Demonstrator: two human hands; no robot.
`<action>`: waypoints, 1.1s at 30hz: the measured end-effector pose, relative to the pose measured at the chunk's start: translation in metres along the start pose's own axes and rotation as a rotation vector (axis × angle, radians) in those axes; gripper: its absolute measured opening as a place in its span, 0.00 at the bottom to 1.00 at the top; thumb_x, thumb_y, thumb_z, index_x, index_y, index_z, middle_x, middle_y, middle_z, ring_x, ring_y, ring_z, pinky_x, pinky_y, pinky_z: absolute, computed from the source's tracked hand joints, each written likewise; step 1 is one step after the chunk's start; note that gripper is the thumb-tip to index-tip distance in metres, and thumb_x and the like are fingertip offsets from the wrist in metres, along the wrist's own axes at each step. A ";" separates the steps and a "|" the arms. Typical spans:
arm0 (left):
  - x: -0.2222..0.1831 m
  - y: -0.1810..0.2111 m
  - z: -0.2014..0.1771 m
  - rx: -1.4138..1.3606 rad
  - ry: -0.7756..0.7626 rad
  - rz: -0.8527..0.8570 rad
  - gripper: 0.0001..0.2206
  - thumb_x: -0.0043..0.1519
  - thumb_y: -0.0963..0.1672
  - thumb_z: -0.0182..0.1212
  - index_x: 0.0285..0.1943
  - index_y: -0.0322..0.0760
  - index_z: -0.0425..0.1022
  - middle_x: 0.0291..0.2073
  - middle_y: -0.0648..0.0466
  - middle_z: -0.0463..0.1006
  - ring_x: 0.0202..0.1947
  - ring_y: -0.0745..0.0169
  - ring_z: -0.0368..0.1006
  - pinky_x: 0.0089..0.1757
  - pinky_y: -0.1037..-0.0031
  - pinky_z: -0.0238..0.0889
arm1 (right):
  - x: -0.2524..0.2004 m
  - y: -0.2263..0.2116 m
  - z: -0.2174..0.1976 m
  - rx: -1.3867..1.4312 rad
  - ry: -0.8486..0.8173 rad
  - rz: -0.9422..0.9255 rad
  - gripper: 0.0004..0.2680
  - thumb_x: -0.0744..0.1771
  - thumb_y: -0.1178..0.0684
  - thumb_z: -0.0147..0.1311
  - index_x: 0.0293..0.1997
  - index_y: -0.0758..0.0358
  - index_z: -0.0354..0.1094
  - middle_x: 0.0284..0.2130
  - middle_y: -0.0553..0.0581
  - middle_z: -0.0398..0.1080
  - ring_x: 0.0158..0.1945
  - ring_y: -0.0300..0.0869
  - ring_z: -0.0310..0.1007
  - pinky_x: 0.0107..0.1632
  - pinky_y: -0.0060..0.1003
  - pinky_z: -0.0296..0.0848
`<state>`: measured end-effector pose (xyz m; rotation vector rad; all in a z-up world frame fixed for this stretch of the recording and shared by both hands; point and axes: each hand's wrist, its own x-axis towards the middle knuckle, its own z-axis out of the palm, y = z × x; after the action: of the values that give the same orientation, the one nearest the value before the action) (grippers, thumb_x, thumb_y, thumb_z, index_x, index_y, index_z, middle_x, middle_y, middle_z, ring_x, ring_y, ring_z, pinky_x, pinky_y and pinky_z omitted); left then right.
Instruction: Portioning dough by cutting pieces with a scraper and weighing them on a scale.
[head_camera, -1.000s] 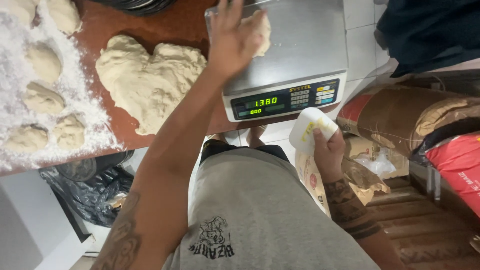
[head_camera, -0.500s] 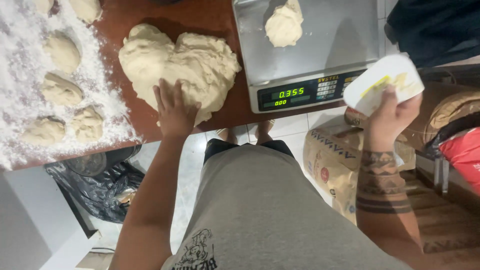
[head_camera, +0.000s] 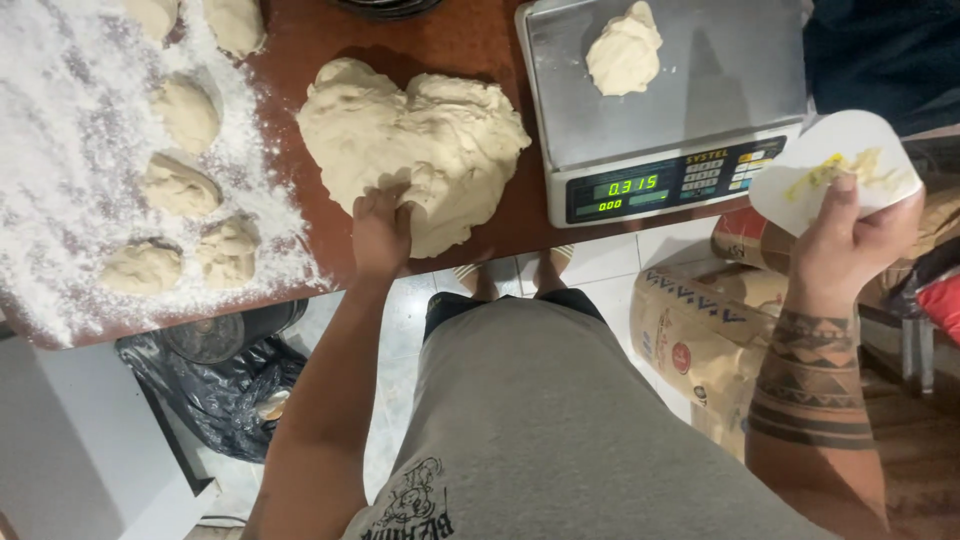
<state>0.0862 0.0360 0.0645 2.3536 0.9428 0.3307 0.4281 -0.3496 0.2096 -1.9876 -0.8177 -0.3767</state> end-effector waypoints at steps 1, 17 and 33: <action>-0.002 -0.006 0.000 -0.035 -0.024 0.028 0.15 0.67 0.39 0.54 0.62 0.37 0.75 0.47 0.39 0.78 0.47 0.33 0.67 0.39 0.50 0.68 | 0.000 -0.006 0.002 -0.004 0.003 -0.001 0.09 0.76 0.62 0.54 0.58 0.81 0.62 0.50 0.78 0.69 0.53 0.63 0.72 0.51 0.54 0.73; -0.032 -0.020 0.027 -0.030 0.156 -0.075 0.24 0.61 0.43 0.66 0.68 0.43 0.69 0.49 0.37 0.71 0.45 0.36 0.67 0.41 0.54 0.68 | -0.022 -0.084 0.108 0.201 -0.295 0.081 0.08 0.75 0.58 0.52 0.60 0.74 0.67 0.52 0.71 0.73 0.56 0.59 0.74 0.54 0.51 0.76; 0.027 -0.006 0.014 0.163 -0.204 0.017 0.28 0.62 0.49 0.66 0.74 0.52 0.66 0.60 0.52 0.69 0.65 0.38 0.65 0.57 0.54 0.69 | -0.075 -0.105 0.263 0.151 -0.704 0.117 0.12 0.68 0.44 0.66 0.47 0.61 0.75 0.33 0.61 0.78 0.42 0.55 0.80 0.46 0.48 0.74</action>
<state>0.1081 0.0526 0.0501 2.4874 0.8810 0.0190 0.2859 -0.1194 0.0968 -2.0192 -1.1071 0.4736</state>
